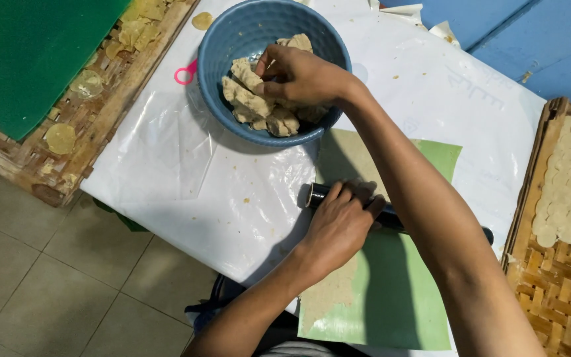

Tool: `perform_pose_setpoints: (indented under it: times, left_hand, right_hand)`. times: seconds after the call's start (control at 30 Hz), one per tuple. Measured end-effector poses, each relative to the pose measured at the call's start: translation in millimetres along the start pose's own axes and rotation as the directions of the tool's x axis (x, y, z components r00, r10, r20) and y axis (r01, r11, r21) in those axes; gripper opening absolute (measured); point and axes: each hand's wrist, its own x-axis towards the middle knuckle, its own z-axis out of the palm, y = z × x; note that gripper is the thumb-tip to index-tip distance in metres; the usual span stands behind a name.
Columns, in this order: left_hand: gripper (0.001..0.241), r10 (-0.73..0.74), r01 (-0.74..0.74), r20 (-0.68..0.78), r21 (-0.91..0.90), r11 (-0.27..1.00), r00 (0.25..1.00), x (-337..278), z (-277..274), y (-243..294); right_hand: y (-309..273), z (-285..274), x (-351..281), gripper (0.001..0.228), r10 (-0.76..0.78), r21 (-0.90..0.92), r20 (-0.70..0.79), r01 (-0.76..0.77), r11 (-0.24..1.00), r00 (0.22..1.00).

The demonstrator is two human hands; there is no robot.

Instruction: The recorder takes small pieces of dough from a bowl, rolls them flat using a cylindrical tool on a leaf, and places the flattened crackers onto a woven tray.

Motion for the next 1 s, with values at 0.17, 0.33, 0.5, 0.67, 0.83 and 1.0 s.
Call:
perform_pose_setpoints:
  times: [0.17, 0.33, 0.5, 0.67, 0.83, 1.0]
  left_hand:
    - [0.027, -0.01, 0.009, 0.033, 0.024, 1.0, 0.999, -1.6, 3.6, -0.7]
    - [0.026, -0.003, 0.004, -0.013, 0.028, 1.0, 1.0, -3.1, 0.6, 0.5]
    - [0.02, 0.044, -0.041, -0.073, 0.04, 0.998, 0.996, -4.5, 4.5, -1.2]
    - [0.023, 0.055, -0.056, -0.095, -0.016, 0.998, 0.994, -3.0, -7.6, 4.1]
    - [0.034, 0.066, -0.068, -0.064, -0.018, 0.998, 0.996, -3.9, -2.9, 3.1]
    - [0.039, 0.044, -0.043, -0.063, 0.022, 0.999, 0.997, -6.0, -5.7, 8.4]
  right_hand:
    - [-15.8, -0.5, 0.7, 0.063, 0.146, -0.02, 0.021, -0.146, 0.989, 0.989]
    - [-9.6, 5.7, -9.0, 0.032, 0.149, 0.141, -0.059, -0.139, 0.98, 0.987]
    - [-10.2, 0.3, -26.2, 0.025, -0.066, 0.2, -0.295, 0.129, 0.971, 0.953]
    - [-7.7, -13.0, -68.9, 0.028, 0.096, 0.385, -0.316, 0.035, 0.922, 0.944]
    - [4.9, -42.9, -160.2, 0.032, 0.037, 0.426, -0.35, 0.124, 0.896, 0.936]
    - [12.4, -65.9, -276.8, 0.064, 0.487, 0.334, -0.476, -0.361, 0.871, 0.732]
